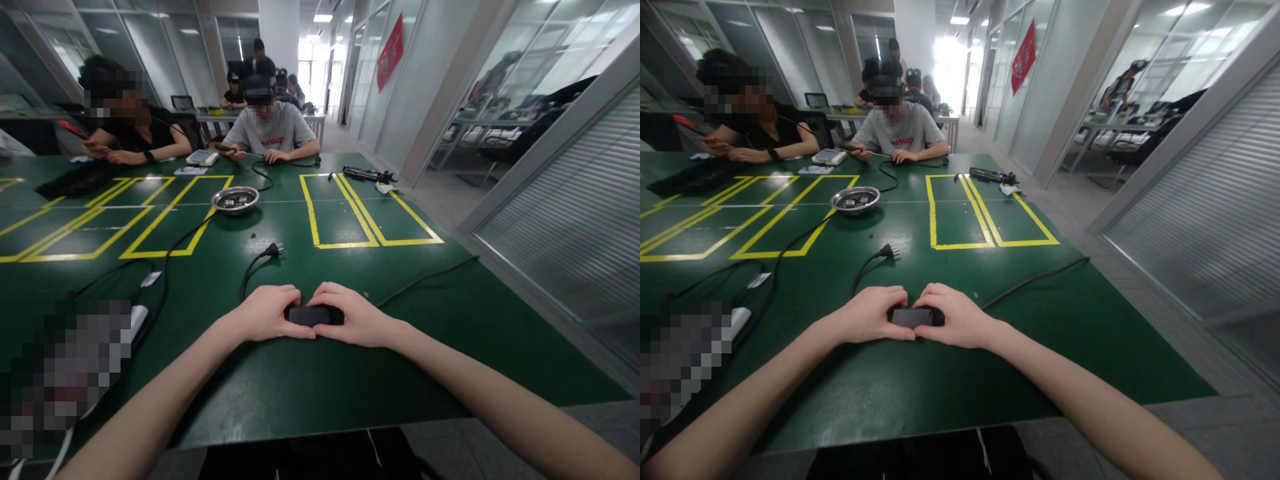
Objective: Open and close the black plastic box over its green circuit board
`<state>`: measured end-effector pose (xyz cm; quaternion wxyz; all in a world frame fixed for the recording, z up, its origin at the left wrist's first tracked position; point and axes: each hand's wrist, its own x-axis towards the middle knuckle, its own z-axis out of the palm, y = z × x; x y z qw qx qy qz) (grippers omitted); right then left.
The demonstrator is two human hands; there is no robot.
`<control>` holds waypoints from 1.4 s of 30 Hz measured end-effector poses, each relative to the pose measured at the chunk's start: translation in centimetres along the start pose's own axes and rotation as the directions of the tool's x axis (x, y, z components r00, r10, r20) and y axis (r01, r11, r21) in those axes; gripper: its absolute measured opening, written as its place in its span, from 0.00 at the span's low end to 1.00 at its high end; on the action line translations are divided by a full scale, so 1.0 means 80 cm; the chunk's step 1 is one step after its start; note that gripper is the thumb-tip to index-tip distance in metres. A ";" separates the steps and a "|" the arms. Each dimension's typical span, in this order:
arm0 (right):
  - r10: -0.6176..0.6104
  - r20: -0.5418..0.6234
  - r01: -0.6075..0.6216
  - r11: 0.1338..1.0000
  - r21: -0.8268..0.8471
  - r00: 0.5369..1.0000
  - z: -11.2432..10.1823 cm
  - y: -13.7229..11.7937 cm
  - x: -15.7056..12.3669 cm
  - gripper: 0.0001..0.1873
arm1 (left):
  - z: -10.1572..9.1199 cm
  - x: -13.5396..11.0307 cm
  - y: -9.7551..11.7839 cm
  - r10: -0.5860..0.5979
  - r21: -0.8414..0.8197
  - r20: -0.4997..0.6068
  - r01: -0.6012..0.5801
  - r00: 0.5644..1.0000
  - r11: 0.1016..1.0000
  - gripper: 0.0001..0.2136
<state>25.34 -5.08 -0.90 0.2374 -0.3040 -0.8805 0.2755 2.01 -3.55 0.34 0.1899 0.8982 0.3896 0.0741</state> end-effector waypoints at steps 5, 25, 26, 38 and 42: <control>-0.003 0.039 0.005 0.998 -0.063 0.999 0.000 0.003 -0.002 0.19 | -0.001 -0.001 0.002 0.040 0.068 0.036 -0.043 0.999 0.997 0.26; -0.172 -0.027 0.163 0.964 -0.212 0.985 -0.004 0.018 -0.006 0.12 | 0.003 -0.005 0.002 0.167 0.152 -0.052 -0.158 0.985 0.976 0.23; -0.186 -0.041 0.172 0.958 -0.230 0.982 -0.004 0.019 -0.006 0.12 | 0.001 -0.006 0.002 0.164 0.170 -0.058 -0.152 0.985 0.974 0.22; -0.149 -0.125 0.117 0.966 -0.230 0.981 -0.002 0.019 -0.004 0.13 | 0.006 -0.009 -0.002 0.120 0.048 -0.108 -0.116 0.987 0.992 0.13; -0.137 -0.160 0.093 0.963 -0.253 0.977 0.001 0.019 -0.004 0.14 | 0.003 -0.009 -0.001 0.130 0.064 -0.129 -0.123 0.983 0.990 0.15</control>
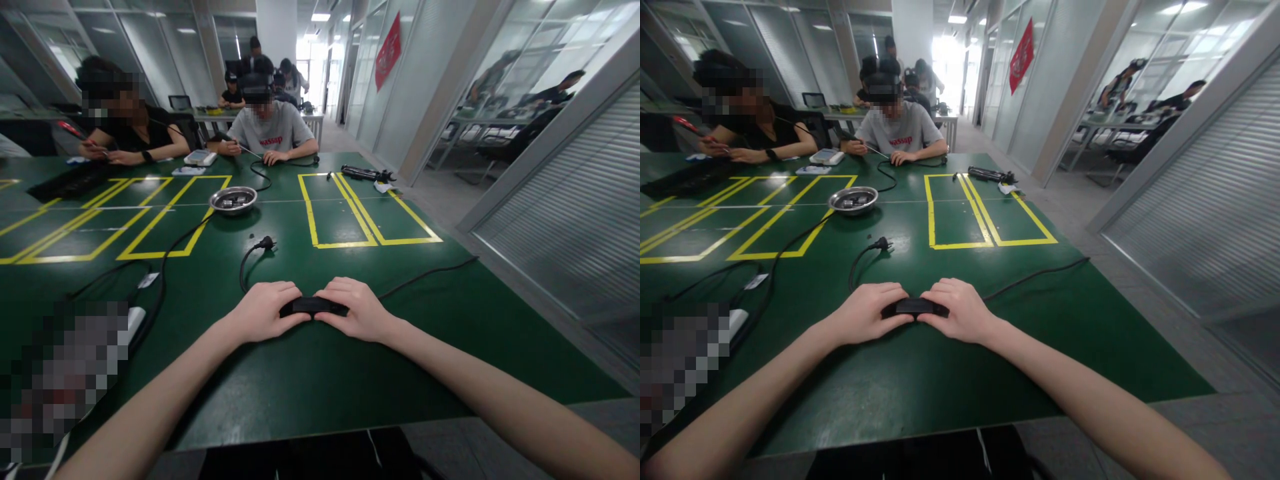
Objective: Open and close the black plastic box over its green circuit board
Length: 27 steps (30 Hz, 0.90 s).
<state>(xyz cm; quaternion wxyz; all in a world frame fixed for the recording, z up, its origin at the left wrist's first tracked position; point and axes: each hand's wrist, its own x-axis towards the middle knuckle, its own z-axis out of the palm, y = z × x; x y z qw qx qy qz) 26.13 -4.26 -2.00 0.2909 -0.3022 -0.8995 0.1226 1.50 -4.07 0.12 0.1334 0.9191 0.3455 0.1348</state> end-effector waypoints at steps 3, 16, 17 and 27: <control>0.034 0.034 -0.035 0.999 0.031 0.999 0.001 0.001 0.001 0.13 | 0.000 0.000 -0.001 -0.014 0.035 0.030 0.013 0.999 0.999 0.16; 0.468 0.244 -0.526 0.783 0.330 0.849 -0.011 -0.014 0.011 0.19 | 0.006 0.002 0.011 0.072 0.189 -0.008 -0.069 0.997 0.980 0.24; 0.483 0.276 -0.555 0.751 0.359 0.831 -0.012 -0.014 0.012 0.19 | 0.006 0.002 0.010 0.081 0.195 -0.002 -0.079 0.997 0.978 0.23; 0.466 0.469 -0.660 0.489 0.571 0.750 -0.019 -0.006 0.011 0.29 | 0.005 0.002 0.007 0.256 0.308 -0.069 -0.223 0.964 0.925 0.22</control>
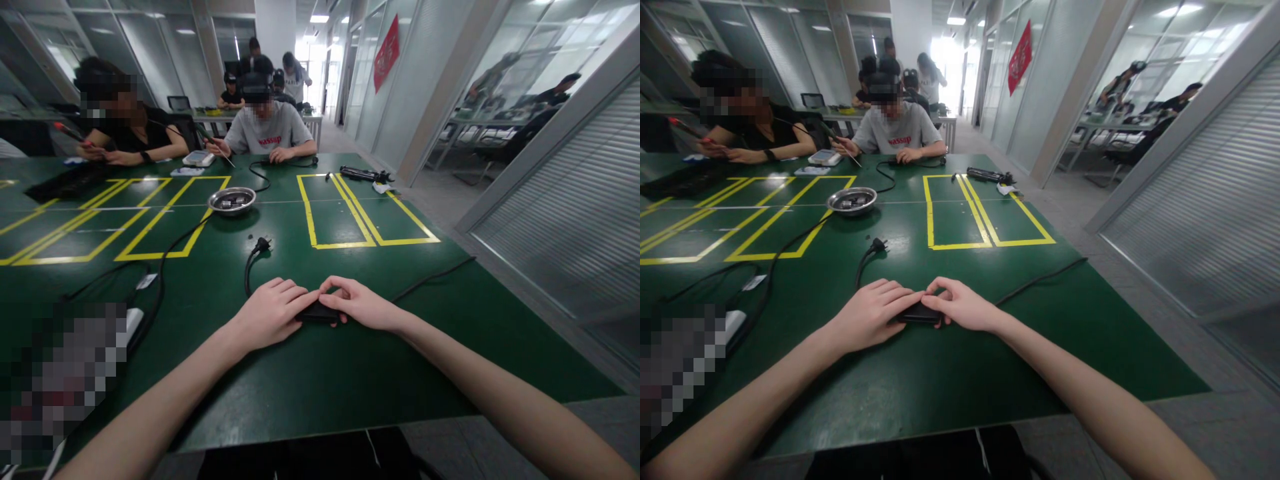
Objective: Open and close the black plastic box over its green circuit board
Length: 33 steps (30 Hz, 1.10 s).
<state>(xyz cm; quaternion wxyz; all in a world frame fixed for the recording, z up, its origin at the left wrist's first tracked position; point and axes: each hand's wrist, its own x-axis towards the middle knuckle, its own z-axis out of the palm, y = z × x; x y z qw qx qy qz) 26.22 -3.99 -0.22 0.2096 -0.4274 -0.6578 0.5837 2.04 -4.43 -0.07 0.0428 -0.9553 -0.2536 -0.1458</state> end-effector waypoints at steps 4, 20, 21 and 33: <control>-0.065 -0.002 0.065 0.994 -0.087 0.998 0.002 0.005 0.001 0.25 | -0.002 0.000 -0.002 0.032 -0.026 -0.070 -0.034 0.997 0.999 0.19; -0.731 0.111 0.522 0.364 -0.771 0.673 -0.002 0.016 -0.002 0.12 | -0.002 -0.005 -0.009 -0.140 -0.195 -0.065 0.125 0.988 0.973 0.19; -0.736 0.110 0.517 0.352 -0.780 0.668 -0.002 0.017 -0.001 0.12 | -0.002 -0.005 -0.008 -0.144 -0.195 -0.075 0.127 0.987 0.973 0.18; -0.450 0.079 0.426 0.757 -0.495 0.890 -0.013 0.013 -0.002 0.15 | 0.000 -0.005 -0.007 -0.096 -0.150 -0.008 0.094 0.995 0.984 0.14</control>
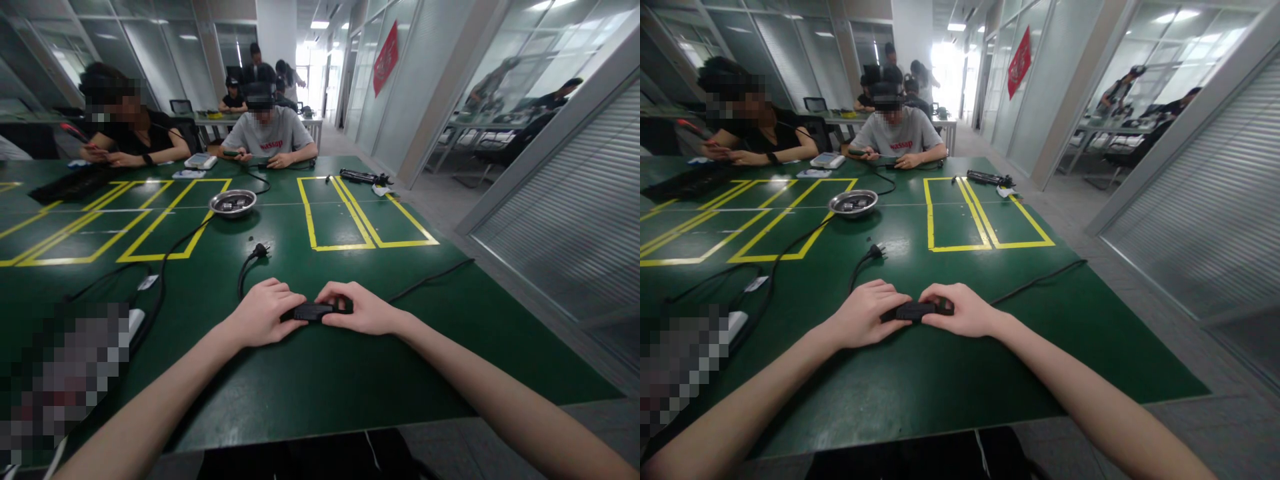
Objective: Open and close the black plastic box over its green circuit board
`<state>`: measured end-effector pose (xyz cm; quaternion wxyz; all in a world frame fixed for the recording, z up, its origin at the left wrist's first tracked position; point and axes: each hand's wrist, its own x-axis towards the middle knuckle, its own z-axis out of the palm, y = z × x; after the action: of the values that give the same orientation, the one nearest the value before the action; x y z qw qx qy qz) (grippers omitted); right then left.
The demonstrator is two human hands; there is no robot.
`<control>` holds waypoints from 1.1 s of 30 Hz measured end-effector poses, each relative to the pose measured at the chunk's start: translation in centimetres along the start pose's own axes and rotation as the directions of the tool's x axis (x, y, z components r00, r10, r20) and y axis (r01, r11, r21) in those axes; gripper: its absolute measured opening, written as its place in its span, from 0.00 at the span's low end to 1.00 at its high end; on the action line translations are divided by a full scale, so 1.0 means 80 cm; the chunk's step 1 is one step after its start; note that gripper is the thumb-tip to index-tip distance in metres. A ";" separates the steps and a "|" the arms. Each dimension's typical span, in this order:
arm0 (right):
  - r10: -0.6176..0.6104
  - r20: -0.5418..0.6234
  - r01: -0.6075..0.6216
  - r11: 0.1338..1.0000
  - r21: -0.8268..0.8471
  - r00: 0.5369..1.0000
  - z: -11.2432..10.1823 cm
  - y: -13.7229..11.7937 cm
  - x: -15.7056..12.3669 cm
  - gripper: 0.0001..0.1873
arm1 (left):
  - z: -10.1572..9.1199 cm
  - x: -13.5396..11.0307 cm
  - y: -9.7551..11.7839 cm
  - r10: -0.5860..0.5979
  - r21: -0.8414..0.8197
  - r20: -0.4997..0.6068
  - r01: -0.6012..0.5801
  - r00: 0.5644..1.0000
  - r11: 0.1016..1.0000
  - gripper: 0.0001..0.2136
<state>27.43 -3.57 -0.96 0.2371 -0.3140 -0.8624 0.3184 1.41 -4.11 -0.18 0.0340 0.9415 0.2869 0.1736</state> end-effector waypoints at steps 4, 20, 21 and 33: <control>0.160 0.192 -0.214 0.927 0.308 0.968 -0.003 -0.002 -0.001 0.19 | 0.003 0.001 0.002 0.093 0.020 -0.041 -0.092 0.995 0.996 0.15; 0.321 0.085 -0.315 0.782 0.538 0.943 -0.012 -0.005 0.007 0.23 | -0.001 0.003 0.005 0.042 0.066 -0.246 -0.027 0.968 0.997 0.25; 0.355 0.019 -0.304 0.771 0.560 0.935 -0.015 -0.003 0.008 0.24 | -0.004 0.003 0.004 0.045 0.064 -0.283 -0.029 0.958 0.998 0.28; 0.359 -0.889 -0.216 0.927 0.306 0.284 -0.105 0.100 -0.009 0.28 | -0.001 0.002 -0.002 -0.016 -0.064 -0.179 0.004 0.984 0.998 0.14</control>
<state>36.19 4.10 -0.94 0.6440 -0.5727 -0.4772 0.1720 1.46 -3.88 -0.06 0.0389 0.9190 0.2878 0.2665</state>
